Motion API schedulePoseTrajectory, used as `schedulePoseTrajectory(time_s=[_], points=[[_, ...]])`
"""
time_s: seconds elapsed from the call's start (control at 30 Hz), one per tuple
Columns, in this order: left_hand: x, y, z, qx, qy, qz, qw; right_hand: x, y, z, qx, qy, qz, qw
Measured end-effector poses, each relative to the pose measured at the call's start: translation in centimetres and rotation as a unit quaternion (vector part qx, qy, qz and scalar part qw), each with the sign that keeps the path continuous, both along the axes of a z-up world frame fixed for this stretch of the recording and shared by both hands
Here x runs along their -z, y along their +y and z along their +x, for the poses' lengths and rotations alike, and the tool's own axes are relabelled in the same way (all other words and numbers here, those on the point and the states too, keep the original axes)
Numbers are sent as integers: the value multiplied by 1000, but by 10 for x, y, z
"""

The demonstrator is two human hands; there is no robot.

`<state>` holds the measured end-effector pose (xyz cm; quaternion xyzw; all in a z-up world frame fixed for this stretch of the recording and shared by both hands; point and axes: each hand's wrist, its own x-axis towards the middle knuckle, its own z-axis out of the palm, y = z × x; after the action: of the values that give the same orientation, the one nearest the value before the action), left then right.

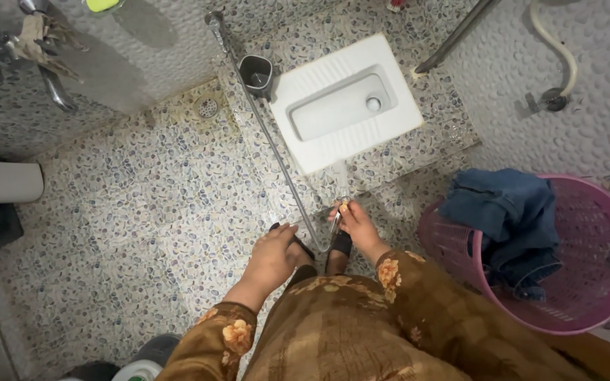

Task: Repairing and cleaning a handheld bidet sprayer and its connection in a bathroom.

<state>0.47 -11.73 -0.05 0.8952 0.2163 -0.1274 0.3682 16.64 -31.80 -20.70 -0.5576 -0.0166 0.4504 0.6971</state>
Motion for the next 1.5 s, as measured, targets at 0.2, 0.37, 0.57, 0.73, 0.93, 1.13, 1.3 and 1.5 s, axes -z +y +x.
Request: schedulePoseTrajectory(time_s=[0.2,0.37,0.57,0.73,0.93,1.13,1.3,1.5], points=[[5,-3,5,8,-4,1,1000,9,-16,12,37,-6,-3,999],[-11,-4,15,10,18,-15,1000,-5,-24,17,50,-28,-24,998],[-8,-3,21,35,17,-24,999,-10,-26,21,79,-46,-19,996],[-11,-5,30,48,-7,-5,999,-17,-29,26,70,-79,-26,994],[-18,-4,38,52,39,-26,998,-20,-33,30,81,-110,-17,990],[-21,-1,43,64,39,-15,997,-28,-28,27,95,-76,-30,992],[-19,4,45,69,43,-11,997,-24,-5,8,45,-8,-24,999],[-9,11,39,88,-7,13,996,-12,22,-9,3,8,17,1000]])
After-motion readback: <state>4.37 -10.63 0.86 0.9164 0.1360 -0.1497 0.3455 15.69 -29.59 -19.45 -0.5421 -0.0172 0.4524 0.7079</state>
